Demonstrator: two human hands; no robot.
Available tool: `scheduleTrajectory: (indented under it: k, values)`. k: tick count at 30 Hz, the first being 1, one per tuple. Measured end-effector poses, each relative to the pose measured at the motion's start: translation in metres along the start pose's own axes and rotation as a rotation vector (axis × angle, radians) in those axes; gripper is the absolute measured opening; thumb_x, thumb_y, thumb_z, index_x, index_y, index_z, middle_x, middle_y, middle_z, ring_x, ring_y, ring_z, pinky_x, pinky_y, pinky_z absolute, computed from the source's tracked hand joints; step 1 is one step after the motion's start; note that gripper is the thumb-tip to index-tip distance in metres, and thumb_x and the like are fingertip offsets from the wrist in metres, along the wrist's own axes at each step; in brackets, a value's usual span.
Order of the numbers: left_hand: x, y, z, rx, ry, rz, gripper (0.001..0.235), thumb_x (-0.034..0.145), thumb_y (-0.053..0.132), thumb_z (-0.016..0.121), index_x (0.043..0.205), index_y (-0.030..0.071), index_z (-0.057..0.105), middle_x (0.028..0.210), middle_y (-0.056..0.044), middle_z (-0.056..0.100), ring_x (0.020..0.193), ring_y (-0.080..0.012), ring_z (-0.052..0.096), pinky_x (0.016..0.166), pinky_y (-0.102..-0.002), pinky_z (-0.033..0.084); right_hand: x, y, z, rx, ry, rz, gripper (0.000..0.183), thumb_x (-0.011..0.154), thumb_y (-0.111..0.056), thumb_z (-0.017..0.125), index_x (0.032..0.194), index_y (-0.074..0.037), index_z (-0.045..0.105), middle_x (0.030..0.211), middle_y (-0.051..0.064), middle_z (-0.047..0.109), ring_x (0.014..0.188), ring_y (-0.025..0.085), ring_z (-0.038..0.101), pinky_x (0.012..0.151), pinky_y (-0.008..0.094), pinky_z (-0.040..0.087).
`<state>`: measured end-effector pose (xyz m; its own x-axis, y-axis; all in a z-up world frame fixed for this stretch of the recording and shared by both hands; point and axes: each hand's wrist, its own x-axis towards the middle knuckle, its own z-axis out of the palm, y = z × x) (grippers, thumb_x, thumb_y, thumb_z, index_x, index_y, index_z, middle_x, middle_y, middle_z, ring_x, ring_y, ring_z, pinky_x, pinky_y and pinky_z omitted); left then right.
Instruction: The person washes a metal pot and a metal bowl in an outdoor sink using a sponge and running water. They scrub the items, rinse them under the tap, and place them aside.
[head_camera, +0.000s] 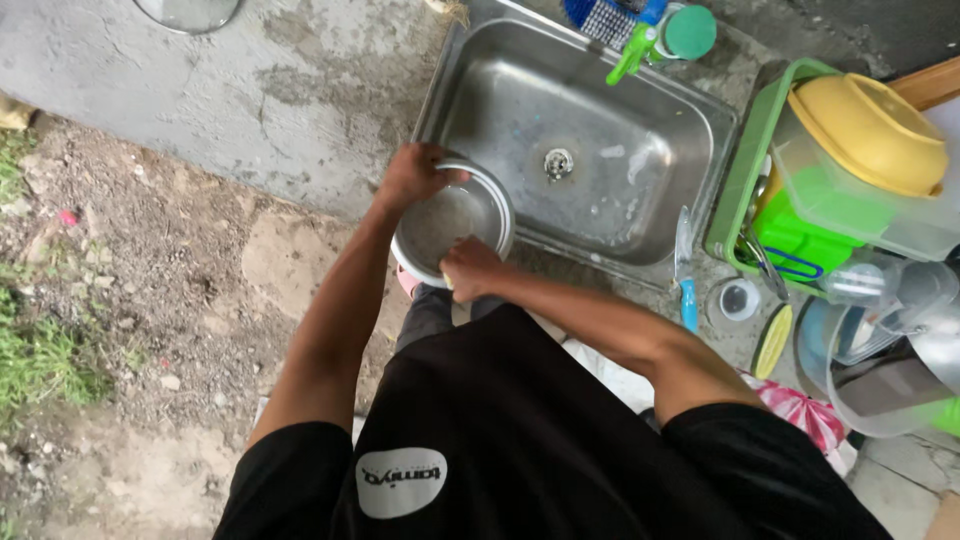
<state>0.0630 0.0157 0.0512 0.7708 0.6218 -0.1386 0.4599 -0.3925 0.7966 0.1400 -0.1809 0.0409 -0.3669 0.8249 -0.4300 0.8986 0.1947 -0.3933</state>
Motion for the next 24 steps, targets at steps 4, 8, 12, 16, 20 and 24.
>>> scheduleTrajectory:
  k: [4, 8, 12, 16, 20, 24]
  values:
    - [0.008, -0.002, -0.001, 0.045, 0.087, 0.02, 0.054, 0.071, 0.056, 0.088, 0.099, 0.01, 0.081, 0.082, -0.019, 0.075, 0.079, -0.0347, 0.073, 0.072, -0.046, 0.056, 0.006, -0.003, -0.007, 0.102, 0.154, 0.028, 0.028, 0.048, -0.016, 0.072, 0.074, -0.005, 0.075, 0.082, 0.023, 0.071, 0.096, 0.044, 0.067, 0.087, 0.055, 0.052]
    - [0.007, -0.008, 0.003, 0.039, 0.099, -0.032, 0.055, 0.07, 0.057, 0.088, 0.095, 0.009, 0.08, 0.082, -0.018, 0.074, 0.078, -0.0344, 0.074, 0.071, -0.045, 0.056, 0.016, -0.017, -0.008, 0.158, 0.158, 0.101, 0.027, 0.053, -0.015, 0.069, 0.076, -0.003, 0.074, 0.082, 0.023, 0.072, 0.094, 0.044, 0.066, 0.089, 0.054, 0.051]
    - [-0.004, -0.006, 0.001, 0.028, 0.102, -0.082, 0.052, 0.074, 0.057, 0.086, 0.095, 0.009, 0.079, 0.084, -0.016, 0.074, 0.078, -0.0331, 0.074, 0.071, -0.045, 0.056, 0.021, -0.027, -0.002, 0.172, 0.18, 0.145, 0.025, 0.06, -0.019, 0.071, 0.078, -0.002, 0.074, 0.082, 0.024, 0.072, 0.095, 0.042, 0.066, 0.089, 0.053, 0.051]
    - [-0.012, 0.004, -0.001, -0.006, 0.124, -0.119, 0.049, 0.073, 0.054, 0.086, 0.096, 0.011, 0.08, 0.085, -0.014, 0.075, 0.076, -0.031, 0.074, 0.069, -0.044, 0.056, 0.023, -0.034, 0.003, 0.218, 0.264, 0.191, 0.029, 0.06, -0.018, 0.071, 0.083, -0.001, 0.074, 0.086, 0.024, 0.072, 0.096, 0.041, 0.066, 0.091, 0.052, 0.05]
    - [-0.013, 0.003, 0.0, 0.033, 0.104, -0.126, 0.048, 0.077, 0.054, 0.086, 0.096, 0.01, 0.08, 0.082, -0.014, 0.075, 0.076, -0.0301, 0.074, 0.07, -0.043, 0.057, 0.025, -0.039, 0.005, 0.226, 0.373, 0.186, 0.033, 0.063, -0.019, 0.073, 0.089, 0.001, 0.074, 0.096, 0.023, 0.072, 0.101, 0.041, 0.064, 0.094, 0.052, 0.047]
    - [-0.015, -0.003, 0.006, -0.033, 0.107, -0.083, 0.049, 0.075, 0.054, 0.083, 0.098, 0.012, 0.08, 0.08, -0.011, 0.076, 0.072, -0.0262, 0.076, 0.067, -0.041, 0.057, 0.02, -0.038, 0.01, 0.264, 0.344, 0.157, 0.034, 0.071, -0.022, 0.073, 0.096, 0.001, 0.073, 0.107, 0.02, 0.072, 0.11, 0.038, 0.061, 0.101, 0.05, 0.045]
